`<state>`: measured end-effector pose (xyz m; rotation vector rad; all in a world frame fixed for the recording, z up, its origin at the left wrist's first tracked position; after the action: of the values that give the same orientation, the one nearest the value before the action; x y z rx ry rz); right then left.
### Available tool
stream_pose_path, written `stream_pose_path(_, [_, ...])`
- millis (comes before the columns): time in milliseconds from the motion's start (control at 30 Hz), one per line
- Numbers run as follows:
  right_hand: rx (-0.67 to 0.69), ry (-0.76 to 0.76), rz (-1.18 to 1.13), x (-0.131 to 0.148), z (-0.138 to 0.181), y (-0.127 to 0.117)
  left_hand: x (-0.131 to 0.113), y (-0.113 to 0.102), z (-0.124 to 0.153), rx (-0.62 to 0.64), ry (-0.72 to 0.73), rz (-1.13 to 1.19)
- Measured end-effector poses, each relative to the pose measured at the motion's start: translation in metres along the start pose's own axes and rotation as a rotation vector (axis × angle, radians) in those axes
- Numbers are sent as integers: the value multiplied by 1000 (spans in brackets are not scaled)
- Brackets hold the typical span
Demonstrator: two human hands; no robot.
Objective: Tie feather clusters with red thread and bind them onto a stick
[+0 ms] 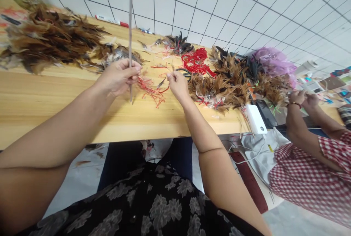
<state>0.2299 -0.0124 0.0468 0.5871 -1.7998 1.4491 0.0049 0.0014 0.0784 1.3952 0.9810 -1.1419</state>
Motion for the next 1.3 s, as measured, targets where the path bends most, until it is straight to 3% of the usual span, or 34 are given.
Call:
stream_pose_path(100, [-33,87,100,-10,3,8,-5,-5,0,-57,-7,-38])
stream_pose_path(200, [-57,105,193,-11,10,17,-3,-6,1,-3,-90,-120])
stream_pose_path(333, [-67,31,266,0,22,23,8,4,2,74,-183,-257])
stream_pose_path(500, [-45,-94,316,13,35,25,26,15,-7,116,-200,-461])
stream_pose_path(600, [-9,-76,313,14,36,26,15,22,-23,305,-76,-841])
stream_pose_path(700, [45,-42,295,14,33,27,-5,42,-47,612,89,-1246])
stream_pose_path(800, [65,-8,271,12,31,27,-14,74,-87,761,168,-1321])
stream_pose_path(967, [53,-1,264,8,28,25,4,129,-180,340,431,-1203])
stream_pose_path(1100, [73,-7,271,8,26,25,38,165,-227,291,365,-1177])
stream_pose_path(1300, [94,-10,282,7,25,29,67,190,-241,340,259,-1285])
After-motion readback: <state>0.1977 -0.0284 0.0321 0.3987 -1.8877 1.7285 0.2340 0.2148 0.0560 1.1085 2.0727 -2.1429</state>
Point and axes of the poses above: each hand's wrist, its own z-axis away from the middle knuckle, its own y-axis out of the palm, x = y × z, the point moved 3 cm from there along -z, towards the middle knuckle, and after that the axes turned 8 degrees about y, right-handed, at the moved point
